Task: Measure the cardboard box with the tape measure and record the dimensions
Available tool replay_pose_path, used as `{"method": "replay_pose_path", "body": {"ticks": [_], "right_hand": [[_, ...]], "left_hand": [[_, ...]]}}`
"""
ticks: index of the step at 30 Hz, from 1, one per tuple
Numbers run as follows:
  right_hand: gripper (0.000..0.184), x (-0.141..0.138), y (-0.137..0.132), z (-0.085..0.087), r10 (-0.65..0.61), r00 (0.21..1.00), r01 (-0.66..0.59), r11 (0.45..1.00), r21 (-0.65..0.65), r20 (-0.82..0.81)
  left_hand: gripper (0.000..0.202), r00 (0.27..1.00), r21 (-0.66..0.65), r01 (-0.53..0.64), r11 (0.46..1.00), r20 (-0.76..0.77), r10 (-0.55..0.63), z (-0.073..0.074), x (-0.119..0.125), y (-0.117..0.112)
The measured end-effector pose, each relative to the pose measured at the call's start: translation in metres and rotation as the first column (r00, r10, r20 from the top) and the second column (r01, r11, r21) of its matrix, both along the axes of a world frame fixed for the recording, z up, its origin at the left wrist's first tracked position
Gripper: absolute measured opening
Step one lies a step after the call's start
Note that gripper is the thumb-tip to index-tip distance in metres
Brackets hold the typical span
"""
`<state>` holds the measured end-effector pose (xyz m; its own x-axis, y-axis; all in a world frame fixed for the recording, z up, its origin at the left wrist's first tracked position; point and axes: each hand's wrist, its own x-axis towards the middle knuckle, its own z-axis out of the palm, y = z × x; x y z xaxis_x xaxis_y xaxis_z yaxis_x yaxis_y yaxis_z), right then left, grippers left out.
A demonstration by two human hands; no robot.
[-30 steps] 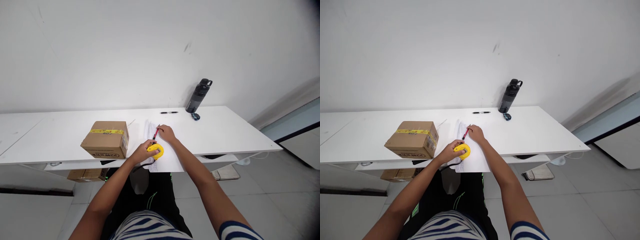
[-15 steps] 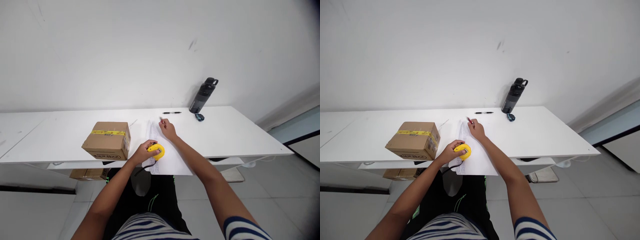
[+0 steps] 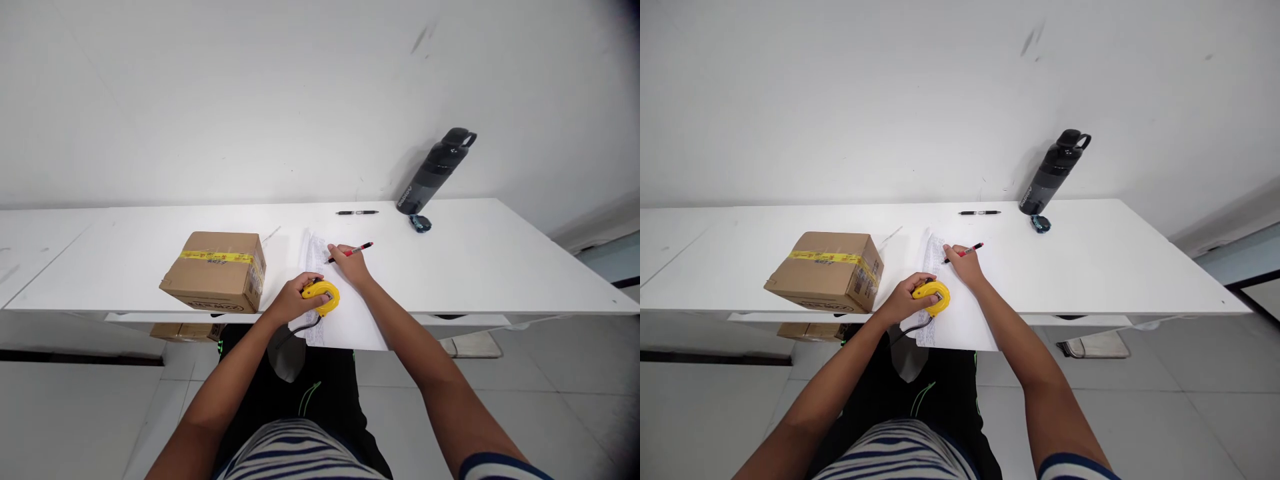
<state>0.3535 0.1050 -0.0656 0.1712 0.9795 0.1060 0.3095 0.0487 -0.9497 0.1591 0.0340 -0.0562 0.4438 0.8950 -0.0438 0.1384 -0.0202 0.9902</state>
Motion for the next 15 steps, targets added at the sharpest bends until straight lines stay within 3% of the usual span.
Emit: {"method": "replay_pose_path", "body": {"ticks": [15], "right_hand": [[0.039,-0.0012,-0.0009,-0.0046,0.030,0.999,-0.031,0.999,0.015,0.038]], "left_hand": [[0.053,0.999,-0.005,0.015,1.000,0.031,-0.015,-0.0001,-0.0011,0.0016]]}}
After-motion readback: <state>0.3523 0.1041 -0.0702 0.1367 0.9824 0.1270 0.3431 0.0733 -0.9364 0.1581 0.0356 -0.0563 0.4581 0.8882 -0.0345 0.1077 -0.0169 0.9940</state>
